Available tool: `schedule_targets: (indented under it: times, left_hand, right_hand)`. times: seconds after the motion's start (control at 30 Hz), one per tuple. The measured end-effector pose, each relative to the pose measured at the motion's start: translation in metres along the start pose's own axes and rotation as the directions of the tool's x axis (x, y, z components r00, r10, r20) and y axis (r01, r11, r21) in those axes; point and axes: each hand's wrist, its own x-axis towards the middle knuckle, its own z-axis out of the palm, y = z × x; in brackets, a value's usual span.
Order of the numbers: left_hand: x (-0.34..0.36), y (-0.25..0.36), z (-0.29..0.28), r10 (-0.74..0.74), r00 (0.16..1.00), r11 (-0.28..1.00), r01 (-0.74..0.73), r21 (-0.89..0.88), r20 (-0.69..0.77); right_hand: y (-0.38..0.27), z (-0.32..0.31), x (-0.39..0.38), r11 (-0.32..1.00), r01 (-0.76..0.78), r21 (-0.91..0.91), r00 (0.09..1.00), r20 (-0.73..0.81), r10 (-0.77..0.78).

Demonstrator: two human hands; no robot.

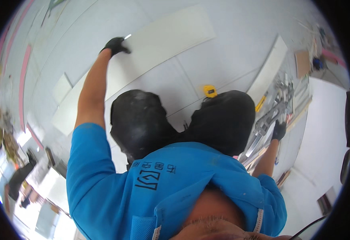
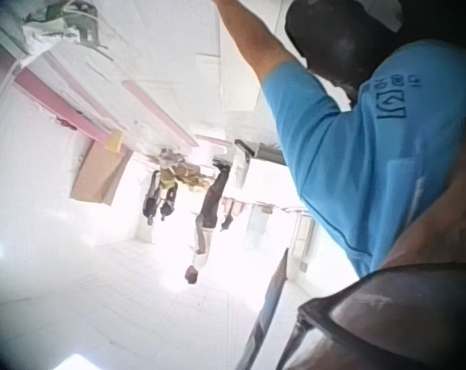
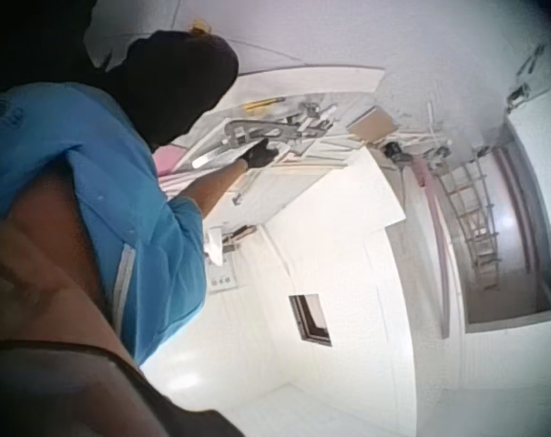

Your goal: The person measures and cuts white rectangular panels on the floor using a manual tile cutter and a tape measure. They position each panel, score it with the cutter, and snap it along the scored line, then measure another panel and repeat the process.

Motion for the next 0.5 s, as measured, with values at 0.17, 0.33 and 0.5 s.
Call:
schedule_targets:
  times: [0.17,0.33,0.5]
  left_hand:
    - [-0.009,0.006,0.012,0.016,0.993,0.996,-0.005,0.094,-0.118]
    - [-0.026,0.018,0.013,0.141,0.956,0.988,-0.119,0.100,-0.257]
    - [-0.076,-0.002,0.013,0.151,0.954,0.988,-0.154,0.011,-0.259]
  right_hand:
    - [-0.361,-0.172,0.020,0.397,0.702,0.591,0.544,-0.085,-0.835]
    - [-0.656,-0.216,-0.115,-0.229,0.943,0.241,-0.240,0.018,-0.971]
    - [-0.736,-0.175,-0.189,-0.286,0.946,0.152,-0.316,0.237,-0.919]
